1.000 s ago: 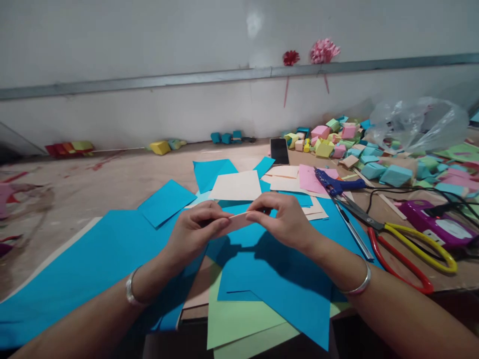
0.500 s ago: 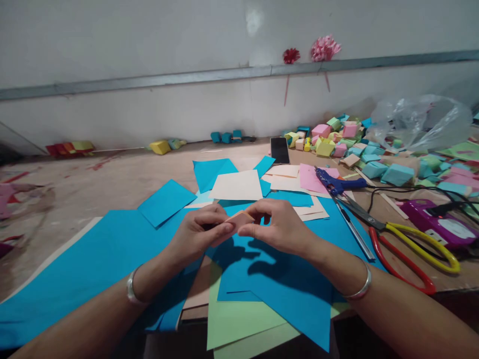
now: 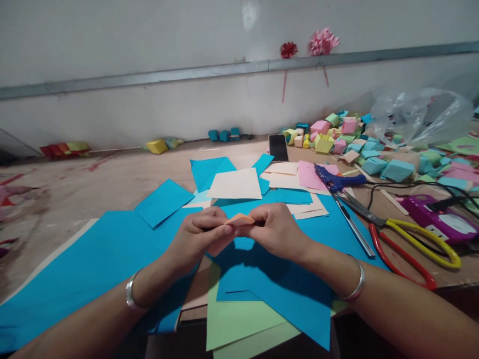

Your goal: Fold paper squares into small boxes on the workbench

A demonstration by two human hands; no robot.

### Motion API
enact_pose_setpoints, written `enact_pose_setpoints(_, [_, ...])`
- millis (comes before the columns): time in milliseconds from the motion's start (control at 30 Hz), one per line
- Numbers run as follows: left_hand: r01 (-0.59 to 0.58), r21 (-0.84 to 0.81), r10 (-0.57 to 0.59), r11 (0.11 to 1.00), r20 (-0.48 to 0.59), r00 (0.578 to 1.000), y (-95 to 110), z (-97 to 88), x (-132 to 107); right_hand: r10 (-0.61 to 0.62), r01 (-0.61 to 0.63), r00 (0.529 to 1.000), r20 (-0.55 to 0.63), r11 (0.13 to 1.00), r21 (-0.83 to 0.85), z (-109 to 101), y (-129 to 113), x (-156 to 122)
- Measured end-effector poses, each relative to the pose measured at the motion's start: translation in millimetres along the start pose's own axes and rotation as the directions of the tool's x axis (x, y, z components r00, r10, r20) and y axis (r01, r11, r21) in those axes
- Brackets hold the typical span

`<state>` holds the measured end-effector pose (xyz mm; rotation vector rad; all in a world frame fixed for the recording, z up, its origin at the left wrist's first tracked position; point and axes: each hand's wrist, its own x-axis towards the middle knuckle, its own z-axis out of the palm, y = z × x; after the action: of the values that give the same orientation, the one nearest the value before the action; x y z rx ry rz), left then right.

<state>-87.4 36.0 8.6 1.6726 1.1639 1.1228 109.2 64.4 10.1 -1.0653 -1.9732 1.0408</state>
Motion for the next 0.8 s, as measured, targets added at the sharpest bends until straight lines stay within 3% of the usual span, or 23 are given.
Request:
enact_pose_setpoints(333, [0.034, 0.052, -0.033, 0.998, -0.026, 0.999, -1, -3.9, 0, -0.108, 0.109, 0.990, -0.088, 0.994, 0.009, -12, -3, -2])
enact_pose_setpoints(467, [0.029, 0.079, -0.027, 0.997, -0.021, 0.999, -1, -5.1, 1, -0.122, 0.124, 0.992, -0.029, 0.991, 0.045, -14, -2, 1])
enact_pose_setpoints(633, [0.026, 0.098, -0.033, 0.995, 0.069, 0.997, -2, -4.1, 2, -0.229, 0.229, 0.973, -0.037, 0.973, -0.008, -12, -6, 0])
enact_pose_setpoints(800, [0.101, 0.005, -0.100, 0.995, 0.169, 0.981, 2, 0.1, 1, -0.178, 0.165, 0.976, -0.129, 0.981, -0.105, -9, -8, -3])
